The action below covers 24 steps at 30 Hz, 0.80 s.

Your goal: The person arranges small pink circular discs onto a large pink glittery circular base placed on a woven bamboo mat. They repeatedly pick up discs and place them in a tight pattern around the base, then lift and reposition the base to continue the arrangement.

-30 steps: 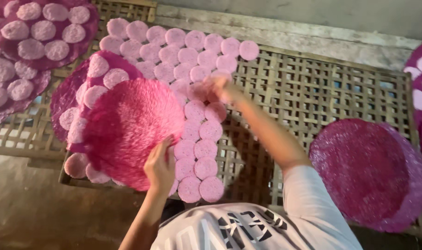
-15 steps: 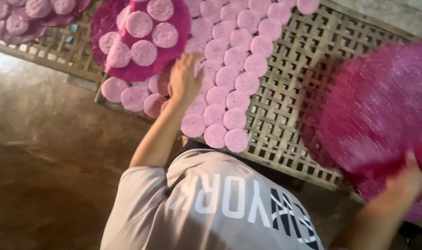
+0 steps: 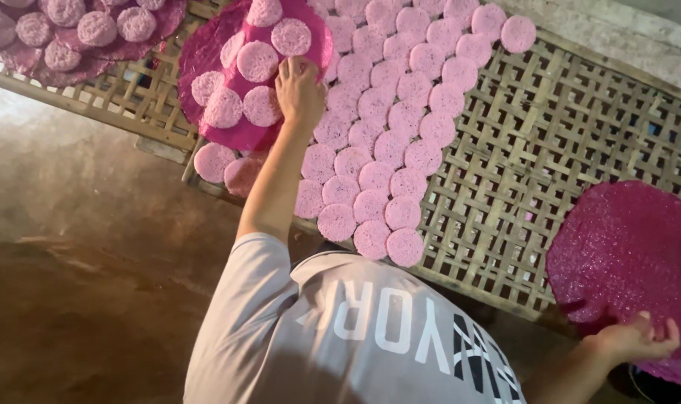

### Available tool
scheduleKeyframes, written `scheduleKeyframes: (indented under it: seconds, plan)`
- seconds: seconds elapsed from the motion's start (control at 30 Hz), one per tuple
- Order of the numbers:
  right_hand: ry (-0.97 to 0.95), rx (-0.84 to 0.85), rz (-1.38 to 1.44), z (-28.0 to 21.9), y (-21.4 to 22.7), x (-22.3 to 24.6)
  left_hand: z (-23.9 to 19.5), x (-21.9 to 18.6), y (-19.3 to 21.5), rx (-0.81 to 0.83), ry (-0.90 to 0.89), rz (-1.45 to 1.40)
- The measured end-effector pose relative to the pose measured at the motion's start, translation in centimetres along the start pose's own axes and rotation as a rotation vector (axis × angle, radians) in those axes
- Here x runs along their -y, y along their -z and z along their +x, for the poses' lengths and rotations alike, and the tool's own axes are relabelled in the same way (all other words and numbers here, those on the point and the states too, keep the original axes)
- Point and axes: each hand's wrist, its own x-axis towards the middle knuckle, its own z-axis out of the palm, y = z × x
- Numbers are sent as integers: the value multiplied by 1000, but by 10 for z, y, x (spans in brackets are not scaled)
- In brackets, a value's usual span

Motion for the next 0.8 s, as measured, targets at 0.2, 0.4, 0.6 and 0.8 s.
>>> scheduleKeyframes:
  seconds: [0.2, 0.4, 0.6, 0.8]
  plan:
    - [-3, 151, 221, -8, -25, 37, 24, 25, 37, 275, 169, -752]
    - [153, 370, 385, -3, -105, 109, -30, -18, 73, 365, 117, -938]
    - [352, 1076, 225, -81, -221, 179, -136, -164, 58, 461, -486, -642]
    - [793, 1504, -119, -191, -334, 207, -120, -168, 64, 496, -31, -348]
